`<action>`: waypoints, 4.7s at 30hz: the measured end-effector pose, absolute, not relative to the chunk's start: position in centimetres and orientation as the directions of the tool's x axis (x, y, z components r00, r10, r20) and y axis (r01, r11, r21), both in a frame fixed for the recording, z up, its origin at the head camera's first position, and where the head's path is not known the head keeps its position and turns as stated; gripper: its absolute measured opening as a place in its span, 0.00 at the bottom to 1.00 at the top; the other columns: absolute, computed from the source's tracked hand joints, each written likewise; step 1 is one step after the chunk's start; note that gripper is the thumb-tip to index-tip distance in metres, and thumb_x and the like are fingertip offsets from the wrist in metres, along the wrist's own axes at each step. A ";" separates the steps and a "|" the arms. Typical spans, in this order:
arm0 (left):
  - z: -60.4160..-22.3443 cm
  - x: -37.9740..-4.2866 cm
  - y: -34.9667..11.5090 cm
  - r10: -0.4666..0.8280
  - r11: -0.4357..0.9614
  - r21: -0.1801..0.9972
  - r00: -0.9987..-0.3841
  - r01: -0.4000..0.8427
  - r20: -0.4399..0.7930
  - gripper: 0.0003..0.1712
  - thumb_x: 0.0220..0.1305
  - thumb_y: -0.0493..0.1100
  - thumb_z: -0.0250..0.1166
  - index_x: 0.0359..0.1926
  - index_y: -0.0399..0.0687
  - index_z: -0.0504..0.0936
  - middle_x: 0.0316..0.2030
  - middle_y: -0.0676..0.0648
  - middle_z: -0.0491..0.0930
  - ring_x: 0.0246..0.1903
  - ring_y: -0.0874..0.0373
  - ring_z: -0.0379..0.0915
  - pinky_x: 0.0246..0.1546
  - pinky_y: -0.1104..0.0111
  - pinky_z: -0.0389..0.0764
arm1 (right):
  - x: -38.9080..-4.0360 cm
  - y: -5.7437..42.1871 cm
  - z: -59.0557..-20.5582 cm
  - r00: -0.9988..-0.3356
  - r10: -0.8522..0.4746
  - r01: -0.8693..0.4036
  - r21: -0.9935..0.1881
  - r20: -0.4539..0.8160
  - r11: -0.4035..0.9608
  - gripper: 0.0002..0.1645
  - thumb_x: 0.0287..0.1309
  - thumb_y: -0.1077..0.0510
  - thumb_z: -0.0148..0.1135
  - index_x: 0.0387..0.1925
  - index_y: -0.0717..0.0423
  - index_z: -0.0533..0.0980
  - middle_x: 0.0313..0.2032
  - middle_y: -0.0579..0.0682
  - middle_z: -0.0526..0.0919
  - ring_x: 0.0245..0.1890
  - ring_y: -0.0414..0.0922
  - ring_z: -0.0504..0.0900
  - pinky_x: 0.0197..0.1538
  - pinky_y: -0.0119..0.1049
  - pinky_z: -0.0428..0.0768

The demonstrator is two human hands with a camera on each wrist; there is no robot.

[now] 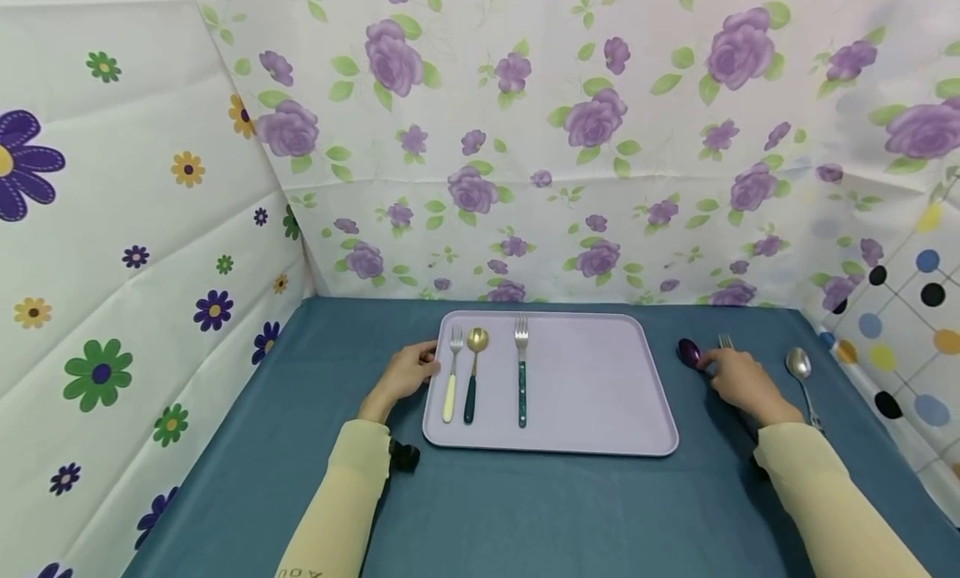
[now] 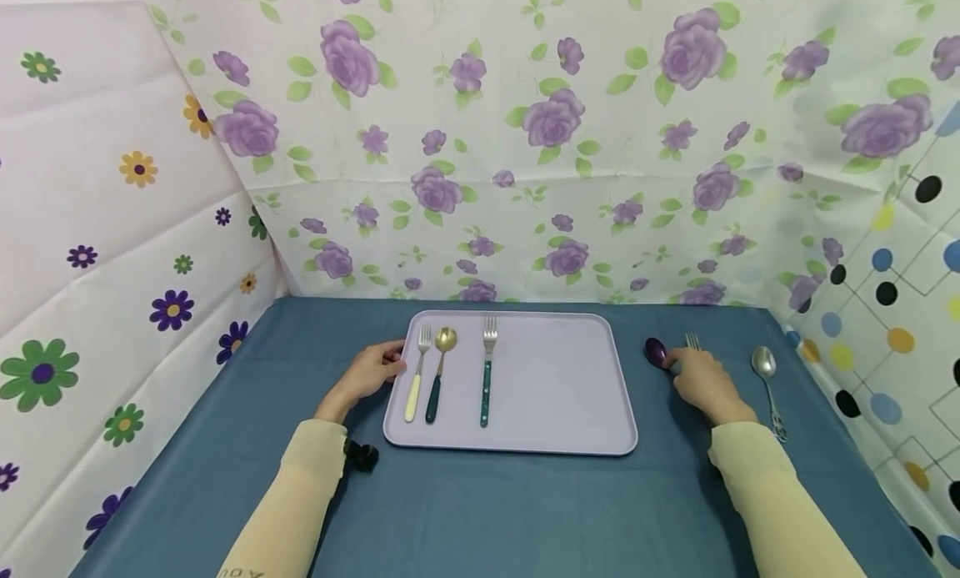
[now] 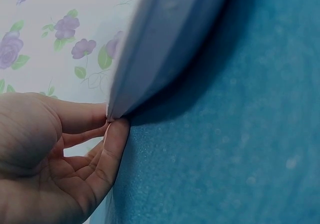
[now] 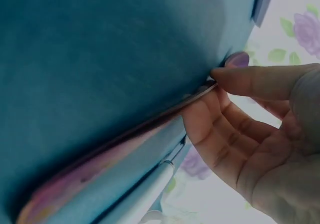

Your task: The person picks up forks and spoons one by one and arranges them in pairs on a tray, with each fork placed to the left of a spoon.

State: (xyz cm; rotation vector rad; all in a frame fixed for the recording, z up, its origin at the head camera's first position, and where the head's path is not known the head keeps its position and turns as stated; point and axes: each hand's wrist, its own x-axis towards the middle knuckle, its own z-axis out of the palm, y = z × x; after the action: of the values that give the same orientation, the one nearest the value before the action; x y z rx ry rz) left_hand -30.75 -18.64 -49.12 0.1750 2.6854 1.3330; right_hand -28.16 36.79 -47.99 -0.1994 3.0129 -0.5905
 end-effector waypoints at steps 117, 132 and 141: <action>-49.2 -30.6 -18.6 0.145 0.595 0.802 -0.988 0.040 -0.059 0.29 0.76 0.34 0.60 0.74 0.31 0.69 0.42 0.41 0.80 0.45 0.49 0.82 0.47 0.58 0.87 | -32.8 20.9 -43.2 -0.995 -0.077 -0.023 -0.603 -0.063 0.797 0.24 0.63 0.70 0.59 0.61 0.66 0.79 0.39 0.63 0.86 0.18 0.46 0.83 0.28 0.39 0.82; -49.2 -30.5 -18.5 0.143 0.600 0.799 -0.989 0.048 -0.048 0.29 0.76 0.34 0.60 0.73 0.31 0.69 0.42 0.41 0.80 0.45 0.50 0.82 0.47 0.58 0.87 | -32.7 18.8 -43.6 -0.994 -0.080 -0.029 -0.542 -0.070 0.840 0.26 0.62 0.70 0.55 0.61 0.62 0.80 0.35 0.57 0.85 0.19 0.46 0.82 0.28 0.36 0.78; -49.4 -30.6 -18.6 0.141 0.598 0.800 -0.989 0.052 -0.041 0.29 0.75 0.34 0.60 0.73 0.31 0.69 0.42 0.42 0.80 0.45 0.49 0.82 0.47 0.58 0.87 | -32.9 17.6 -44.6 -0.993 -0.095 -0.035 -0.601 -0.068 0.798 0.28 0.56 0.74 0.50 0.58 0.66 0.80 0.25 0.54 0.78 0.16 0.43 0.77 0.23 0.32 0.74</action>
State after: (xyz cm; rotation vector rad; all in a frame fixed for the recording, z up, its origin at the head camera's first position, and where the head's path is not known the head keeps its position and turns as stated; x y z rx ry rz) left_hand -30.58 -18.59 -49.36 0.1641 2.7179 1.3550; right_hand -32.87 17.61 -44.57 -0.1054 2.8884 -0.9628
